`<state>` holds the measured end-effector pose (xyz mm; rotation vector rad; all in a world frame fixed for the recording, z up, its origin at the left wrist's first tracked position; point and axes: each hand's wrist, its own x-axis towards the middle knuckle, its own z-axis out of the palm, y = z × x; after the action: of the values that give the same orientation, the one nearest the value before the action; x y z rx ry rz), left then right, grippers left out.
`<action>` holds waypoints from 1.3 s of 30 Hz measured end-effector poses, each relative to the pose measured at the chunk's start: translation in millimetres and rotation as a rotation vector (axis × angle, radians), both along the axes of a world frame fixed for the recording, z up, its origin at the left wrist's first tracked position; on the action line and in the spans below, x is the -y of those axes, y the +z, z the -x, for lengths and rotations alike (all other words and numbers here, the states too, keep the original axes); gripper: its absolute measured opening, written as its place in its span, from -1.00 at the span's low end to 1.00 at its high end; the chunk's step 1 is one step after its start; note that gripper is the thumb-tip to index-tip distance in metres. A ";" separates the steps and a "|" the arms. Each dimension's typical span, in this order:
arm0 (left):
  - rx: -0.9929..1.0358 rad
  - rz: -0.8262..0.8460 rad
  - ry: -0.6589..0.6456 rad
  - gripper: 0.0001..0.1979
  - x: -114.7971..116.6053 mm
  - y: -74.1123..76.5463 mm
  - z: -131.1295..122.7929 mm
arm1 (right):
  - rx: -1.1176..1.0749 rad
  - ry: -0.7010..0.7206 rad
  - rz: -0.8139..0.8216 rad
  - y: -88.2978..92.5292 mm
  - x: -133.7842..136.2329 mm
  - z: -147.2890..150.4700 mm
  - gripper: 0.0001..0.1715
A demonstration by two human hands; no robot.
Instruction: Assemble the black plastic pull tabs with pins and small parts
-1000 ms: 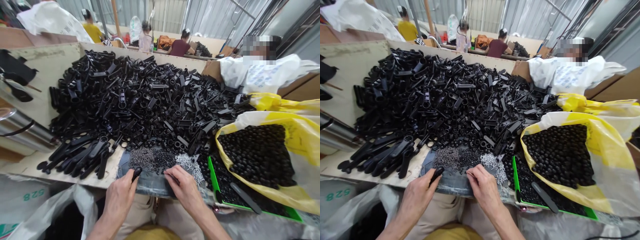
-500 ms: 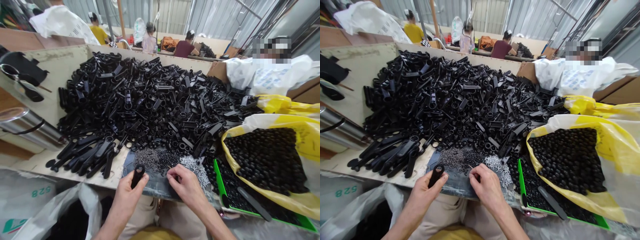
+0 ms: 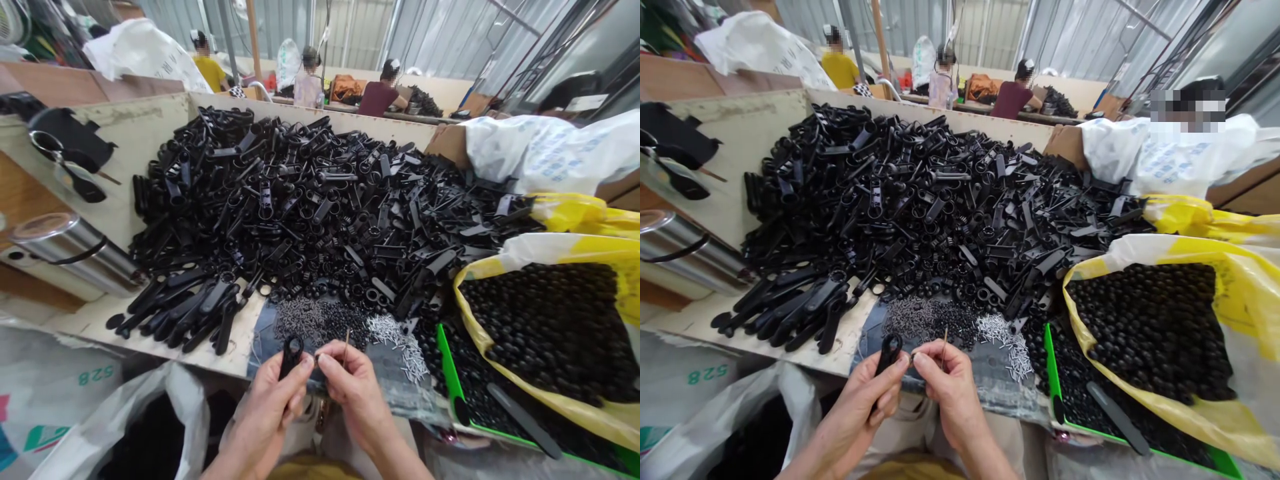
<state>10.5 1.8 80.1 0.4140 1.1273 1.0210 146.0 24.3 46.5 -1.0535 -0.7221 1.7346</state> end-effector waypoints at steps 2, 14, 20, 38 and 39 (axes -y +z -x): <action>0.009 0.006 0.007 -0.46 0.6 -0.9 -0.3 | -0.002 -0.005 0.003 -1.0 1.0 -0.1 -0.55; -0.022 0.004 0.026 -0.44 -0.4 -1.1 -2.8 | 0.236 -0.035 -0.210 -5.7 4.5 -3.5 -0.61; -0.077 -0.037 0.049 -0.50 1.6 -8.8 -1.0 | 0.591 0.075 -0.659 9.5 -2.7 -21.2 -0.81; 0.155 0.175 0.020 -0.45 -2.7 -8.1 -8.0 | 0.659 0.023 -0.728 0.8 2.2 -30.7 -0.89; 0.158 0.173 0.007 -0.46 -1.9 -7.1 -7.6 | 0.673 0.024 -0.718 1.2 2.5 -30.9 -0.89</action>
<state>18.1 3.7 72.9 0.1882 1.0655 0.9365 176.9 21.7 47.7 -1.0865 -1.6295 0.9579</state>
